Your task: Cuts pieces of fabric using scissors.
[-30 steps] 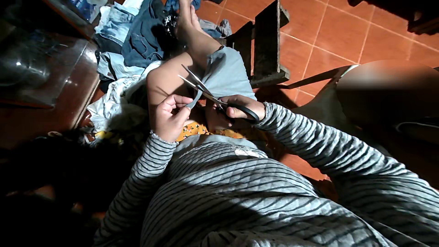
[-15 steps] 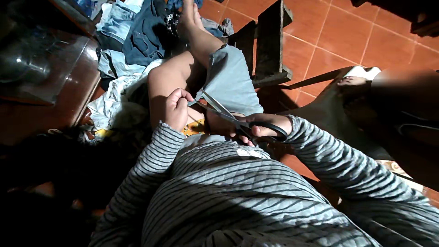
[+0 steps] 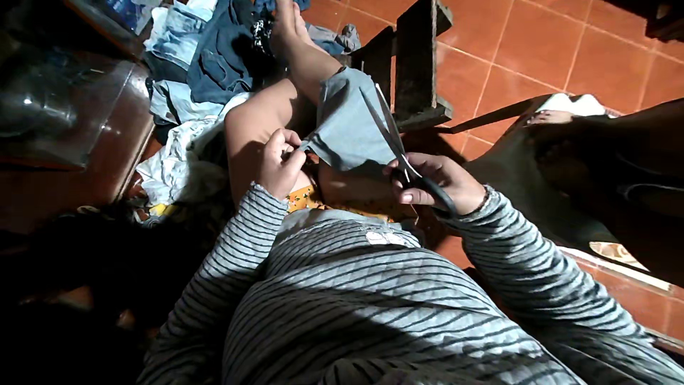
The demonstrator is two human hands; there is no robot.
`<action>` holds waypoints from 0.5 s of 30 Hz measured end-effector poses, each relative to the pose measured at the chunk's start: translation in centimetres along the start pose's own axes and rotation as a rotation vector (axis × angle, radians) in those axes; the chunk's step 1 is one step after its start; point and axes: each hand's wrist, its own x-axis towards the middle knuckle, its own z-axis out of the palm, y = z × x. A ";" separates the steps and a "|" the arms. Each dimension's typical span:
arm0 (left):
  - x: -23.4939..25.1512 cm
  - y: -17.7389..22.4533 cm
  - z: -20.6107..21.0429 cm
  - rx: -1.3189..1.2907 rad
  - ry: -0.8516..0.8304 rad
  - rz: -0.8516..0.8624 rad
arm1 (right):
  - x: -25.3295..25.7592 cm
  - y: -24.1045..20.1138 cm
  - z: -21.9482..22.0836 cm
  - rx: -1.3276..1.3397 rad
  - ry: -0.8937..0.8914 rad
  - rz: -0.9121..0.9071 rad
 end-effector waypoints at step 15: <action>-0.8 0.8 -1.6 0.531 0.148 0.108 | 2.1 0.5 1.9 0.406 -0.488 0.473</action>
